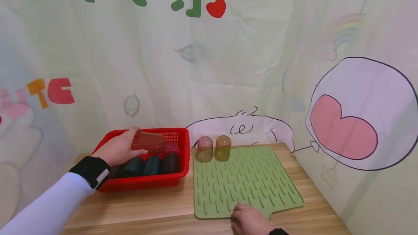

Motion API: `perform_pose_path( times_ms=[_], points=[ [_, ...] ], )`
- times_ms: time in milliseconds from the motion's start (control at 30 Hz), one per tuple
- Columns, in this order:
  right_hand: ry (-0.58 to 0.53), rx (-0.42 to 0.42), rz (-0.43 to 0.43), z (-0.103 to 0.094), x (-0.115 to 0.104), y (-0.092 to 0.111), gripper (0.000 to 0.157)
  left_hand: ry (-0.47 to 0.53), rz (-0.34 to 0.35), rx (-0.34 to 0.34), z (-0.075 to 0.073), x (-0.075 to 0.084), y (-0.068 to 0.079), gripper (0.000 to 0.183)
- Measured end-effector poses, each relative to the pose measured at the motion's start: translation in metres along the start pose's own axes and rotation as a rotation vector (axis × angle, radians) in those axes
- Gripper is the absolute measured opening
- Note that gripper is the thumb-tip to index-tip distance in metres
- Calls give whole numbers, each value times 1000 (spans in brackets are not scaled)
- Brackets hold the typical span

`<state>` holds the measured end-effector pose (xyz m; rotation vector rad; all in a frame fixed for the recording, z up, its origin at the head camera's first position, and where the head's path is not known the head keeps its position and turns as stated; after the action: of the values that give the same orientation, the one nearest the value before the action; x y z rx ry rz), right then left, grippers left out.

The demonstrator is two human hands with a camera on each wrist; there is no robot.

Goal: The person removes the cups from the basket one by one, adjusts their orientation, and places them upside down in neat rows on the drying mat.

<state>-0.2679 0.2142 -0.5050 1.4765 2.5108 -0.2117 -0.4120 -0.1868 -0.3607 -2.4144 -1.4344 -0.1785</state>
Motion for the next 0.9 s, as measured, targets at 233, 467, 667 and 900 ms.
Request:
perform_pose_path(
  times_ms=[233,467,667,900],
  points=[
    [-12,-15,27,-1,-1,-1,13,18,33,26,4,25,13,93],
    [-13,-2,-8,-2,-3,-2,9,11,71,40,10,49,22,87],
    [-9,12,-48,-4,-4,-2,6,27,78,37,20,64,29,86],
    [-2,-4,-26,-4,-6,-5,7,47,106,48,32,79,33,82]
  ],
)
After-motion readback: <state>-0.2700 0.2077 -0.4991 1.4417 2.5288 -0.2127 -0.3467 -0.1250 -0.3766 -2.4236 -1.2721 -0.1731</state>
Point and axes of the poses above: each hand's wrist, its own y-axis away from the middle knuckle, its own z-axis out of the palm, x = y × z, the point moved 7 cm from there along -y, towards the middle knuckle, and after that the axes turned 11 degrees about z, right-handed, at the moved point
